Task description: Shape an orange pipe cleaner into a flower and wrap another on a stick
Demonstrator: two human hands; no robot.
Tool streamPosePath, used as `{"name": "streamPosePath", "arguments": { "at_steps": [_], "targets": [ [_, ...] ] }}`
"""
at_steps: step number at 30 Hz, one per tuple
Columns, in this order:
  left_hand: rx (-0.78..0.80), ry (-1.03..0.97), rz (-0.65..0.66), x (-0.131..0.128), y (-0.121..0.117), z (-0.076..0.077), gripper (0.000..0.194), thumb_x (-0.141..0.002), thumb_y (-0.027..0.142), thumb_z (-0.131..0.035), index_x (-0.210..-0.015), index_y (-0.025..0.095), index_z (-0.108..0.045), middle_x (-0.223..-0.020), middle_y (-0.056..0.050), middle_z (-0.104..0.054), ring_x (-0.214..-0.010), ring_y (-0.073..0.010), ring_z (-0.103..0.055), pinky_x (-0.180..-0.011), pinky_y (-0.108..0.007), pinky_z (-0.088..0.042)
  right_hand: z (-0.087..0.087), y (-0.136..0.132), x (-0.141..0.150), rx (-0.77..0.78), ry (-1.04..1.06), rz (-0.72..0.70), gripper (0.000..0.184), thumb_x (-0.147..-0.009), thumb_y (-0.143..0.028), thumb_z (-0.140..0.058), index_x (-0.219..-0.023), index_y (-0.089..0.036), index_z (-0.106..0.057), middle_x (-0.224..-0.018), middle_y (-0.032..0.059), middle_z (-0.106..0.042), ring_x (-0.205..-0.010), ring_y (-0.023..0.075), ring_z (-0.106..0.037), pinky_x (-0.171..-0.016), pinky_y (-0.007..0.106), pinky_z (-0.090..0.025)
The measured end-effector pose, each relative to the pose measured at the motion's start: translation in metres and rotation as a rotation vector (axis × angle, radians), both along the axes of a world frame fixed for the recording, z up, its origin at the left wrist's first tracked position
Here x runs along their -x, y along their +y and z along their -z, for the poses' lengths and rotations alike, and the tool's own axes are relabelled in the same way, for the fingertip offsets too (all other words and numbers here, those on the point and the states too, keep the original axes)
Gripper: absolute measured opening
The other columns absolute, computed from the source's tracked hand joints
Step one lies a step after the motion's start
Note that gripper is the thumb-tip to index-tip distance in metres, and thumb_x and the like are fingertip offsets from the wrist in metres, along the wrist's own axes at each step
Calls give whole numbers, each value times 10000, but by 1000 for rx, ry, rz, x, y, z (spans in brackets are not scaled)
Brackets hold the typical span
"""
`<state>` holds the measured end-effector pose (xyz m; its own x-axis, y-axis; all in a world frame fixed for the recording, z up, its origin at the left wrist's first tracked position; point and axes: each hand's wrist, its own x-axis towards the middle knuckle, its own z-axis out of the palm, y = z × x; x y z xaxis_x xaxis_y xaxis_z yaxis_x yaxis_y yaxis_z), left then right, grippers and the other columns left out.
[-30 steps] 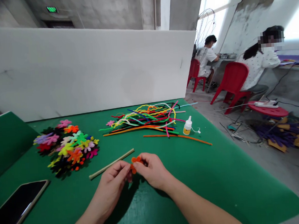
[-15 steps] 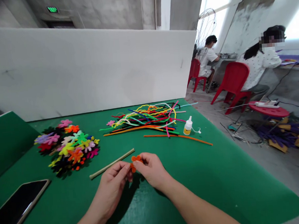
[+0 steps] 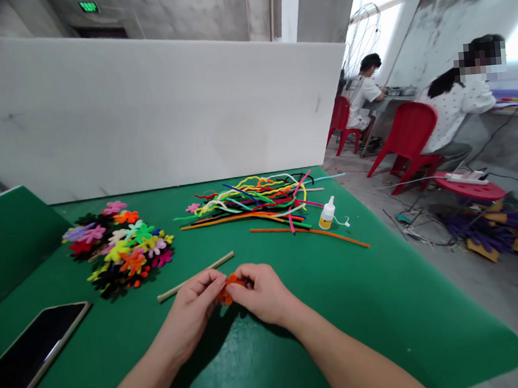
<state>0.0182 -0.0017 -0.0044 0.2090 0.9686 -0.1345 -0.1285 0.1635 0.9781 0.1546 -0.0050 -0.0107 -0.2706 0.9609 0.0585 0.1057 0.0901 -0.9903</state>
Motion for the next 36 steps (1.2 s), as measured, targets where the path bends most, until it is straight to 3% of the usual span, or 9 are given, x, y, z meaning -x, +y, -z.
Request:
{"name": "streamPosePath", "arguments": {
  "at_steps": [7,18,24,28,36],
  "targets": [
    [7,-94,-88,-7,-4,1,166,-691,262,-598,-583,147,-546,-528,39,-494,-518,-86,-425,-512,-191,-348,1,0,5,-30,106,68,185,-724,-289,-527,-604,-150,-505,-549,-20,-505,-521,102,-453,-526,234,-367],
    [-17,-66,-161,-1,2,4,173,-686,251,-620,-567,139,-564,-507,40,-508,-496,-77,-424,-490,-184,-341,8,8,-5,46,152,17,249,-752,-366,-539,-661,-134,-537,-556,-35,-449,-484,72,-366,-466,206,-289],
    [50,-172,-80,0,0,-1,166,-738,258,-569,-619,142,-574,-545,32,-507,-525,-83,-431,-509,-193,-361,6,8,-4,49,119,83,244,-724,-338,-557,-599,-137,-499,-531,-38,-436,-463,70,-342,-454,210,-264],
    [33,-74,2,2,0,-1,182,-718,236,-592,-568,145,-547,-511,37,-491,-508,-86,-421,-502,-196,-341,7,9,-5,18,101,85,230,-743,-322,-542,-613,-138,-494,-531,-48,-407,-470,68,-320,-456,207,-256],
    [-68,-9,-82,0,1,9,170,-702,249,-596,-581,153,-525,-517,51,-478,-509,-86,-397,-516,-195,-322,5,5,0,47,146,61,262,-721,-355,-553,-603,-136,-470,-521,-54,-378,-485,67,-292,-452,205,-224]
  ]
}}
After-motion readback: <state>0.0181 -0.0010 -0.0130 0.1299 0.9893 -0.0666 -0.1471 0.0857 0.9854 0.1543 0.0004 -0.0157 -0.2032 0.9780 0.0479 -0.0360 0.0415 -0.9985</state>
